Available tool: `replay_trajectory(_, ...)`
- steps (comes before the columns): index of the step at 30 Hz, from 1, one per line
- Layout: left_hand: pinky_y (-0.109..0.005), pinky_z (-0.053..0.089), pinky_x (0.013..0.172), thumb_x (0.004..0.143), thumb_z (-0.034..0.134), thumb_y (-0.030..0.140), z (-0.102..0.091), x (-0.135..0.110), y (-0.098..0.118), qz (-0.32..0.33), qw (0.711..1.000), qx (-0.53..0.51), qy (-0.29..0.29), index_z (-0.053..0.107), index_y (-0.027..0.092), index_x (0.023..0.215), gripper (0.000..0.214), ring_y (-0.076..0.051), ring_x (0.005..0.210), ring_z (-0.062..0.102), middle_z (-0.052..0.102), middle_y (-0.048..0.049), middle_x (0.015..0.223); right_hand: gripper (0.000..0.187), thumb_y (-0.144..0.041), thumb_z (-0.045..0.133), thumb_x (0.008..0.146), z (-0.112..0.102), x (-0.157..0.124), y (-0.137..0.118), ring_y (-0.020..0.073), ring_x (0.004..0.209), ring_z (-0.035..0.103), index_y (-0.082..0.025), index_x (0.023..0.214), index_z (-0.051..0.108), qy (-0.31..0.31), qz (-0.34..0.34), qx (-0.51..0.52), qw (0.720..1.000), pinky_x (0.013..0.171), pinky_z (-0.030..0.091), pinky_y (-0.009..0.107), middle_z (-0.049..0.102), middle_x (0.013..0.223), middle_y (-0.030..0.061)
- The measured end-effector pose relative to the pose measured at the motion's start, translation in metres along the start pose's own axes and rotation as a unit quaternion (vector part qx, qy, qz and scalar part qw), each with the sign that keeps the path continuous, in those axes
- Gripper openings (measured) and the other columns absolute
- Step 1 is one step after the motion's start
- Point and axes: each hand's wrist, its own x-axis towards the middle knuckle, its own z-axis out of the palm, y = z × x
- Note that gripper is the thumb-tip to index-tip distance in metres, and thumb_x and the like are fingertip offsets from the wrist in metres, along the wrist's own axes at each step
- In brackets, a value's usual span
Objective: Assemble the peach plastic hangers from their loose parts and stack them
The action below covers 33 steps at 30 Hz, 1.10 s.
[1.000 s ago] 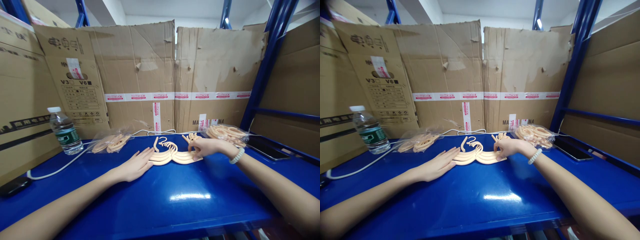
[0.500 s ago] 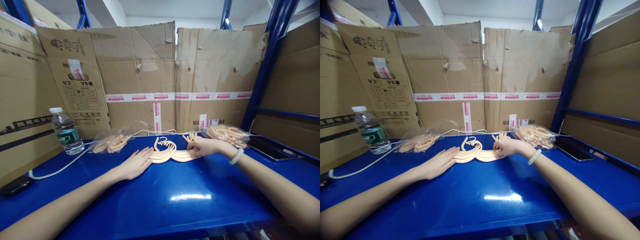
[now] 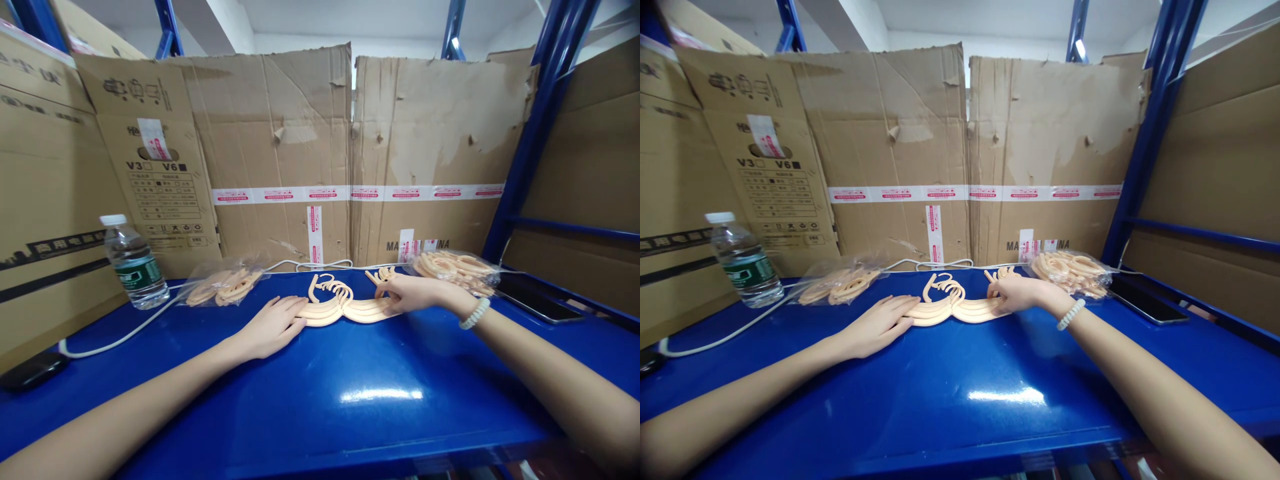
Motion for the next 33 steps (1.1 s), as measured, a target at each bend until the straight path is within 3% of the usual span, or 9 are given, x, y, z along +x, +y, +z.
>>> replay_trajectory(6,-0.054,0.031,0.108,0.099,0.034,0.036,-0.004,0.002,0.003,-0.01,0.999,-0.003,0.034,0.049,0.019,0.13,0.039,-0.028,0.127,0.048,0.055,-0.0116,0.136,0.021,-0.025,0.057,0.08,-0.009,-0.004,0.0,0.0131,0.057,0.051,-0.016,0.097,0.064,0.085,0.025,-0.021,0.996,0.051,0.032,0.023,0.06,0.069,0.0018)
replay_trajectory(9,-0.049,0.04,0.099,0.098,0.034,0.029,-0.007,0.004,0.004,-0.02,0.997,-0.02,0.076,0.055,0.017,0.108,0.026,-0.027,0.115,0.057,0.064,-0.0114,0.121,0.009,-0.021,0.052,0.081,-0.012,-0.007,-0.002,0.012,0.054,0.047,-0.016,0.078,0.059,0.116,0.05,-0.04,0.991,0.049,0.028,0.023,0.058,0.065,0.0019)
replay_trajectory(12,-0.044,0.046,0.088,0.097,0.034,0.026,-0.011,0.005,0.004,-0.033,0.993,-0.029,0.111,0.052,0.018,0.091,0.021,-0.027,0.103,0.062,0.067,-0.0113,0.109,0.013,-0.02,0.049,0.082,-0.013,-0.007,-0.002,0.0111,0.051,0.044,-0.017,0.07,0.054,0.133,0.059,-0.059,0.988,0.049,0.025,0.024,0.056,0.061,0.0014)
replay_trajectory(17,-0.042,0.045,0.086,0.097,0.033,0.022,-0.01,0.006,0.0,-0.025,0.992,-0.014,0.123,0.056,0.018,0.1,0.024,-0.025,0.096,0.062,0.069,-0.0077,0.1,0.018,-0.028,0.047,0.086,-0.011,-0.005,0.001,0.0123,0.052,0.044,-0.019,0.071,0.05,0.195,0.08,-0.101,0.972,0.05,0.02,0.026,0.055,0.062,0.0023)
replay_trajectory(21,-0.039,0.044,0.082,0.095,0.038,0.022,-0.009,0.006,-0.005,0.008,0.991,-0.017,0.132,0.058,0.019,0.083,0.024,-0.022,0.088,0.063,0.069,-0.0052,0.095,0.028,-0.034,0.044,0.091,-0.01,-0.003,0.003,0.0124,0.052,0.043,-0.019,0.067,0.046,0.232,0.096,-0.118,0.961,0.05,0.019,0.025,0.055,0.061,0.0015)
replay_trajectory(25,-0.038,0.044,0.083,0.09,0.044,0.018,-0.009,0.006,-0.007,0.021,0.989,-0.03,0.141,0.053,0.019,0.071,0.021,-0.021,0.088,0.063,0.068,-0.0053,0.097,0.025,-0.034,0.045,0.093,-0.009,-0.003,0.004,0.0132,0.054,0.047,-0.019,0.072,0.047,0.239,0.11,-0.124,0.957,0.049,0.019,0.025,0.057,0.063,0.0016)
replay_trajectory(33,-0.039,0.045,0.083,0.086,0.046,0.015,-0.011,0.006,-0.006,-0.013,0.988,-0.04,0.151,0.053,0.019,0.087,0.009,-0.024,0.093,0.062,0.067,-0.007,0.098,0.016,-0.027,0.043,0.095,-0.009,-0.001,0.006,0.0168,0.062,0.057,-0.018,0.084,0.05,0.232,0.127,-0.129,0.956,0.051,0.023,0.025,0.063,0.07,0.0044)
